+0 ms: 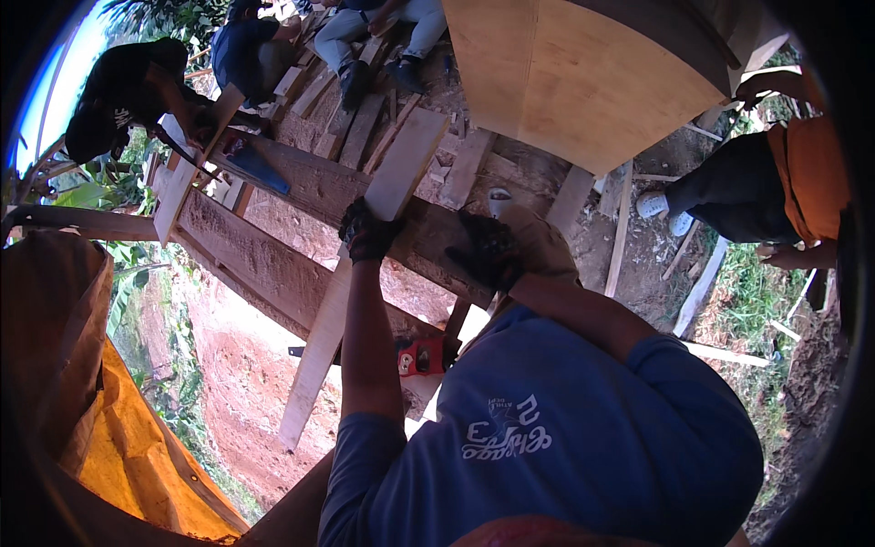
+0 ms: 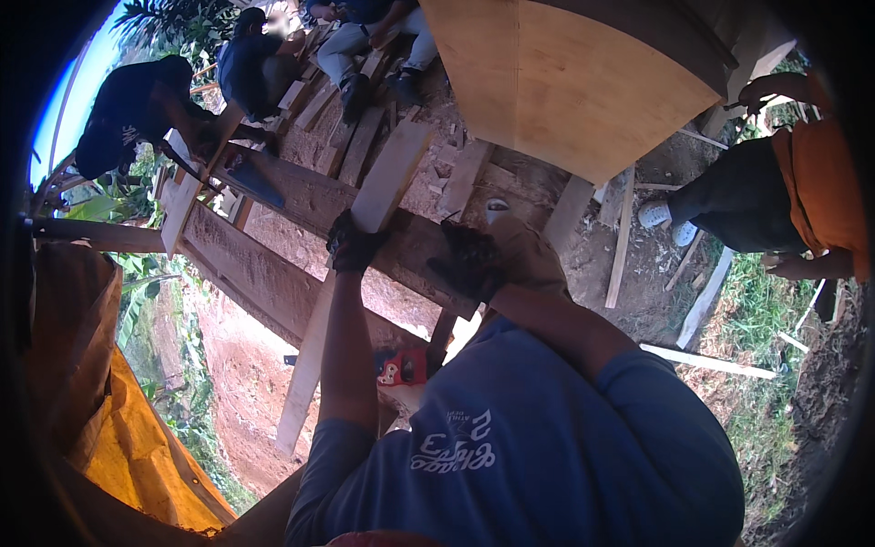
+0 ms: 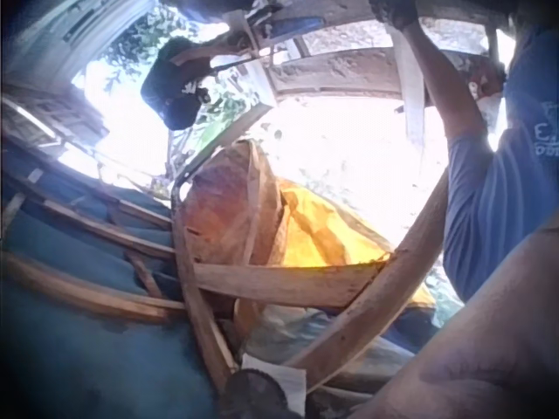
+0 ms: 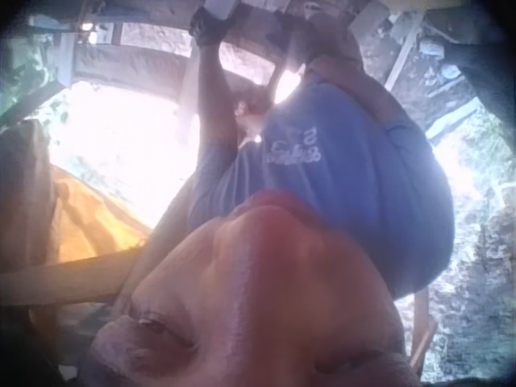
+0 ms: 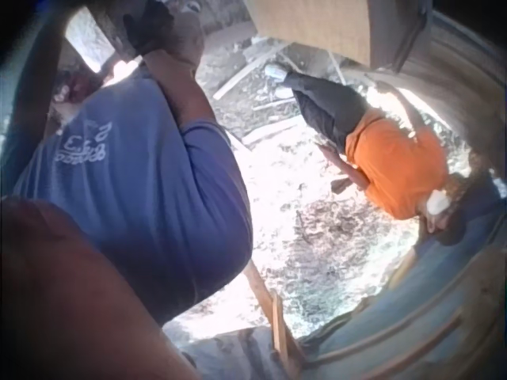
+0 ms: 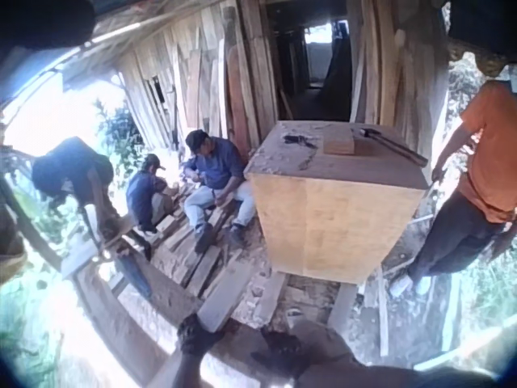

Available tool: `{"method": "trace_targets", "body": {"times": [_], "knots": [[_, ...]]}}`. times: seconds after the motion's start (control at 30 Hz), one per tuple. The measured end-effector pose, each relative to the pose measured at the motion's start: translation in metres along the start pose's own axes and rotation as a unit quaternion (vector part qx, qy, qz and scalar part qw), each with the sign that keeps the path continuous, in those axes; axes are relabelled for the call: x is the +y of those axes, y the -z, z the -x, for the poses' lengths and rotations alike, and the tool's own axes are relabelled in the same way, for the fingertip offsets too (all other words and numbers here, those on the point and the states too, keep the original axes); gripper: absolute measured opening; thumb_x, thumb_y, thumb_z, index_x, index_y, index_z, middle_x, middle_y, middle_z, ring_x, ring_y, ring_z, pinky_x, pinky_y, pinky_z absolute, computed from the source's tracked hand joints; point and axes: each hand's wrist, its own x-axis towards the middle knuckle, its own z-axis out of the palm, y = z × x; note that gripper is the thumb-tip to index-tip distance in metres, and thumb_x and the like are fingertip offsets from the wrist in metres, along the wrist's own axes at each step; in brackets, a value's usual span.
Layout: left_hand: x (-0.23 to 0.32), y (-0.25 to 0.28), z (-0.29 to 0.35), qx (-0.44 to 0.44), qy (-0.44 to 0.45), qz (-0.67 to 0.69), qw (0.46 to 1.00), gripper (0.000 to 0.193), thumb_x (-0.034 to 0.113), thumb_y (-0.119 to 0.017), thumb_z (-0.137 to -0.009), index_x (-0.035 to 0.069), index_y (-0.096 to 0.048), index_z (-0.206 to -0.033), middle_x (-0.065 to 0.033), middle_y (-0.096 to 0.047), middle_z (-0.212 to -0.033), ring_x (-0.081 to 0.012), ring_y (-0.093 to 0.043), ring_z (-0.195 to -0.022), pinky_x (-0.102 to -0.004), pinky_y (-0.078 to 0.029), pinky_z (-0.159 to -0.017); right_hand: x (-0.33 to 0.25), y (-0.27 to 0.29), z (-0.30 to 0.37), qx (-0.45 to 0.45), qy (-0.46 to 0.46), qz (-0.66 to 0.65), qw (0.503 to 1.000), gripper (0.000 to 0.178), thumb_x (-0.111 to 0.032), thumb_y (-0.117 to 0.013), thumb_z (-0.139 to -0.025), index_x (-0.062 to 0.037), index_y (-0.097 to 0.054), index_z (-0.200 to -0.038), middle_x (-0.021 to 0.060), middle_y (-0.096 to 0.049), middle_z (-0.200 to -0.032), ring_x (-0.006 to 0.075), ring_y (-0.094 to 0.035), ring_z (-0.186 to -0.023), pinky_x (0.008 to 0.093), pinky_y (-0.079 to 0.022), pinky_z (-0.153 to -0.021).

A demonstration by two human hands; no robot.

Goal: The person moves wooden planks from the ground to a wooden frame and saws one of the planks by hand.

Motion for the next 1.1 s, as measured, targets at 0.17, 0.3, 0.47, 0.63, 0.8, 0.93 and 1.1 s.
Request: {"method": "trace_targets", "body": {"times": [0.17, 0.3, 0.47, 0.63, 0.8, 0.93, 1.1], "knots": [[0.022, 0.036, 0.007, -0.046, 0.001, 0.040, 0.998, 0.122, 0.071, -0.093, -0.059, -0.001, -0.053, -0.149, -0.0250, -0.061, -0.144, -0.0418, -0.057, -0.136, -0.0487, -0.047, -0.116, -0.006, 0.008, -0.007, -0.054, -0.041, -0.003, 0.998, 0.087, -0.060, -0.064, -0.095, -0.0048, -0.045, -0.159, 0.0213, -0.060, -0.148, 0.0382, -0.057, -0.136, 0.0508, -0.043, -0.115], [-0.008, 0.048, 0.030, 0.099, 0.031, 0.190, 0.976, 0.096, 0.062, -0.085, -0.081, -0.002, -0.057, -0.146, -0.0251, -0.063, -0.145, -0.0405, -0.059, -0.136, -0.0481, -0.046, -0.117, -0.008, 0.002, -0.006, 0.008, 0.014, -0.003, 1.000, 0.084, -0.057, -0.068, -0.093, -0.0037, -0.050, -0.155, 0.0225, -0.065, -0.138, 0.0390, -0.062, -0.128, 0.0509, -0.048, -0.110], [-0.016, 0.065, 0.096, 0.310, 0.132, 0.307, 0.890, 0.049, 0.039, -0.074, -0.101, 0.000, -0.068, -0.131, -0.0193, -0.069, -0.134, -0.0350, -0.066, -0.126, -0.0446, -0.050, -0.109, -0.013, 0.007, -0.003, 0.004, 0.019, -0.022, 1.000, 0.078, -0.050, -0.073, -0.093, -0.0035, -0.053, -0.152, 0.0238, -0.063, -0.144, 0.0410, -0.061, -0.131, 0.0511, -0.047, -0.113], [0.028, 0.054, 0.193, 0.260, 0.058, 0.283, 0.921, 0.037, 0.030, -0.080, -0.097, 0.005, -0.072, -0.123, -0.0152, -0.075, -0.121, -0.0325, -0.071, -0.116, -0.0436, -0.056, -0.100, -0.007, -0.002, -0.004, 0.002, 0.017, -0.003, 1.000, 0.077, -0.049, -0.073, -0.095, -0.0028, -0.053, -0.152, 0.0234, -0.063, -0.145, 0.0411, -0.061, -0.131, 0.0499, -0.047, -0.114], [0.049, 0.043, 0.296, -0.002, 0.084, 0.083, 0.993, 0.055, 0.053, -0.077, -0.090, 0.008, -0.071, -0.121, -0.0165, -0.075, -0.112, -0.0374, -0.070, -0.110, -0.0515, -0.055, -0.095, -0.004, -0.005, 0.002, 0.029, 0.038, 0.017, 0.999, 0.079, -0.052, -0.072, -0.096, -0.0016, -0.052, -0.154, 0.0250, -0.061, -0.147, 0.0420, -0.060, -0.134, 0.0495, -0.047, -0.114], [0.029, -0.010, 0.347, 0.048, 0.071, 0.056, 0.995, 0.052, 0.047, -0.081, -0.084, 0.008, -0.070, -0.116, -0.0180, -0.073, -0.109, -0.0397, -0.068, -0.110, -0.0557, -0.051, -0.096, -0.002, -0.005, 0.002, 0.036, 0.063, 0.018, 0.997, 0.078, -0.054, -0.071, -0.097, 0.0003, -0.054, -0.152, 0.0270, -0.062, -0.146, 0.0434, -0.060, -0.134, 0.0504, -0.048, -0.113], [0.019, -0.041, 0.353, 0.208, -0.035, -0.006, 0.978, 0.035, 0.032, -0.083, -0.077, 0.010, -0.067, -0.100, -0.0142, -0.072, -0.095, -0.0373, -0.068, -0.102, -0.0522, -0.049, -0.092, 0.007, -0.021, -0.003, 0.054, 0.076, 0.012, 0.996, 0.079, -0.057, -0.069, -0.097, -0.0012, -0.055, -0.151, 0.0266, -0.063, -0.145, 0.0443, -0.061, -0.131, 0.0517, -0.048, -0.112]]}}
